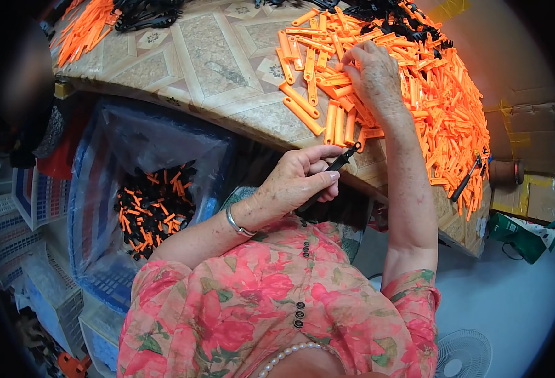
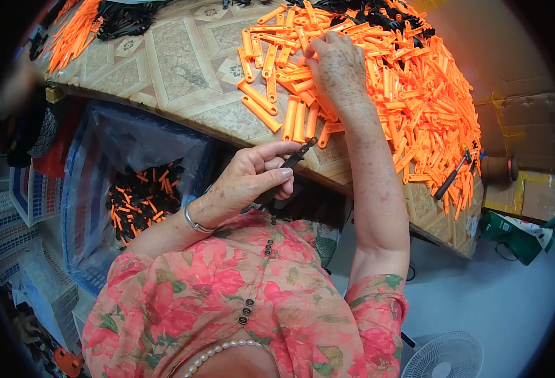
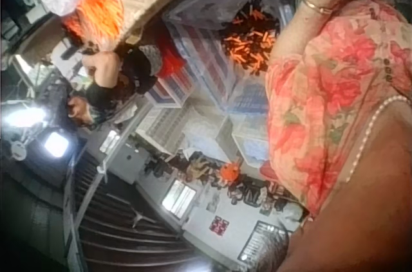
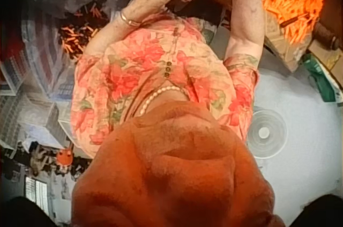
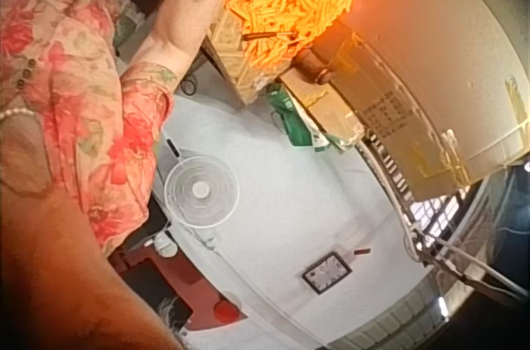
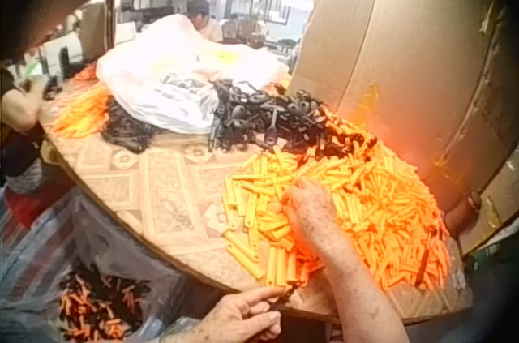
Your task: The person inserts small orange plastic tubes into black plastic holders and secures them by tapping with a hammer. The person repeats this process for multiple units, picking up new components from a pile on the table and placing the finished assemblies back onto the table.
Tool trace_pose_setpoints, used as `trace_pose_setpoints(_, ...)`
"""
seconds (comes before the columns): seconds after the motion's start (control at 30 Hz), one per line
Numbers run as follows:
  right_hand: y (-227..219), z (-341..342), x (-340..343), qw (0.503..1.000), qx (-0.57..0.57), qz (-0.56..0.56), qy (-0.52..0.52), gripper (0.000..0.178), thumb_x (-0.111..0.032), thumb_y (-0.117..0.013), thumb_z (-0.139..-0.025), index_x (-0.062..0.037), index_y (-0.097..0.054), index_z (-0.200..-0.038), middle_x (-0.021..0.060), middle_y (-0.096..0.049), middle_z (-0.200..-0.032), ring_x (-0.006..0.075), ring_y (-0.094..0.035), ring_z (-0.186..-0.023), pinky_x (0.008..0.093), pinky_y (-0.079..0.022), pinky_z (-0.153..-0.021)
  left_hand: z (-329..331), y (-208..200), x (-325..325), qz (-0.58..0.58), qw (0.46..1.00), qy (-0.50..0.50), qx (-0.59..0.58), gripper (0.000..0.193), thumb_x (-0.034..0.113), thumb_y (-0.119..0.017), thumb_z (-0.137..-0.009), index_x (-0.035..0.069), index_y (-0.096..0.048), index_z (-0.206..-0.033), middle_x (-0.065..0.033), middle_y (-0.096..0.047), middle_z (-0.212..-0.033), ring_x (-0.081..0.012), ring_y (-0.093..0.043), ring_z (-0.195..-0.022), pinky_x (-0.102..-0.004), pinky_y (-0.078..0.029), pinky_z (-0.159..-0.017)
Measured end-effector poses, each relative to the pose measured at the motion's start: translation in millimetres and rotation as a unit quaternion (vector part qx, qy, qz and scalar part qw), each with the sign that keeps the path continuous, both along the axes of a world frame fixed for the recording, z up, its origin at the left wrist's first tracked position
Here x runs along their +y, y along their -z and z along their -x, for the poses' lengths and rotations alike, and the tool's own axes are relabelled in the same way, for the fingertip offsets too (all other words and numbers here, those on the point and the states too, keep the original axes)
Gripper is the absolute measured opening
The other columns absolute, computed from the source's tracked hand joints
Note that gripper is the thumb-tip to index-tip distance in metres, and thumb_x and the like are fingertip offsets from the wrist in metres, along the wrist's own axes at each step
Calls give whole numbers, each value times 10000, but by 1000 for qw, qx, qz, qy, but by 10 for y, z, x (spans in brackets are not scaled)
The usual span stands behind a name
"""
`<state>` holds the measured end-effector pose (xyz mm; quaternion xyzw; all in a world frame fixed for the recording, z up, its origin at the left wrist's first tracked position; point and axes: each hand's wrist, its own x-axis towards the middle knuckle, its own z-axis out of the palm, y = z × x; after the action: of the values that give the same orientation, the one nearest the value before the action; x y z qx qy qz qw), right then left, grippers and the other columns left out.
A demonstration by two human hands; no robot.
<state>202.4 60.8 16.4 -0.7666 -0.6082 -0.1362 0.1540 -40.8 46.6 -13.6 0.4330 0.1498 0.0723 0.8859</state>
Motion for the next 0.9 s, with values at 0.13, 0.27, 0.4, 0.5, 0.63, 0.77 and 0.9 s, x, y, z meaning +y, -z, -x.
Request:
trace_pose_setpoints(0.13,92,-140,15,942,196,-248,-109,39,-102,-652,-905,-87,-653,-941,63,-701,-1006,253,-653,-953,382,-494,-884,-7,0,8,27,1000,-4,-4,465,95,-591,-963,-17,-460,-1395,-31,-641,-798,-87,-605,-718,-233,-518,-693)
trace_pose_setpoints(0.27,-218,-76,-280,786,470,-381,-132,104,-75,-554,-987,-39,-569,-1083,169,-703,-1083,216,-671,-996,331,-495,-959,10,-125,147,39,999,6,20,469,132,-609,-960,1,-468,-1388,-34,-651,-812,-96,-631,-711,-230,-537,-678)
trace_pose_setpoints(0.4,-380,78,-933,757,550,-349,-42,159,-103,-560,-986,-34,-583,-1127,116,-688,-978,175,-645,-844,315,-535,-801,35,-283,370,-25,996,44,73,369,142,-608,-965,3,-531,-1298,-33,-653,-794,-90,-640,-715,-222,-539,-653)
trace_pose_setpoints(0.5,-320,245,-1409,728,621,-290,-22,189,-108,-560,-990,-14,-575,-1153,79,-665,-923,124,-630,-789,264,-542,-690,-68,-209,517,-130,989,54,45,300,108,-586,-972,-18,-557,-1242,-33,-647,-781,-86,-618,-695,-226,-519,-628)
trace_pose_setpoints(0.63,-127,497,-1779,732,634,-230,98,250,-102,-572,-981,-18,-602,-1214,46,-625,-887,77,-573,-705,215,-499,-600,-289,-245,671,-219,971,89,42,296,111,-590,-964,-43,-558,-1214,-39,-640,-761,-94,-601,-662,-232,-485,-586)
trace_pose_setpoints(0.77,104,528,-2081,751,628,-164,123,283,-114,-577,-980,-32,-623,-1247,-2,-586,-786,44,-518,-620,194,-440,-533,-594,-196,806,-285,945,156,42,323,139,-613,-957,-38,-571,-1224,-42,-654,-769,-89,-606,-652,-229,-504,-600)
trace_pose_setpoints(0.9,76,408,-2131,815,543,-107,173,277,-112,-584,-967,-45,-657,-1225,-15,-587,-744,50,-517,-600,205,-428,-544,-926,-249,916,-312,936,155,61,375,128,-598,-958,-56,-558,-1282,-47,-667,-786,-104,-633,-697,-246,-535,-659)
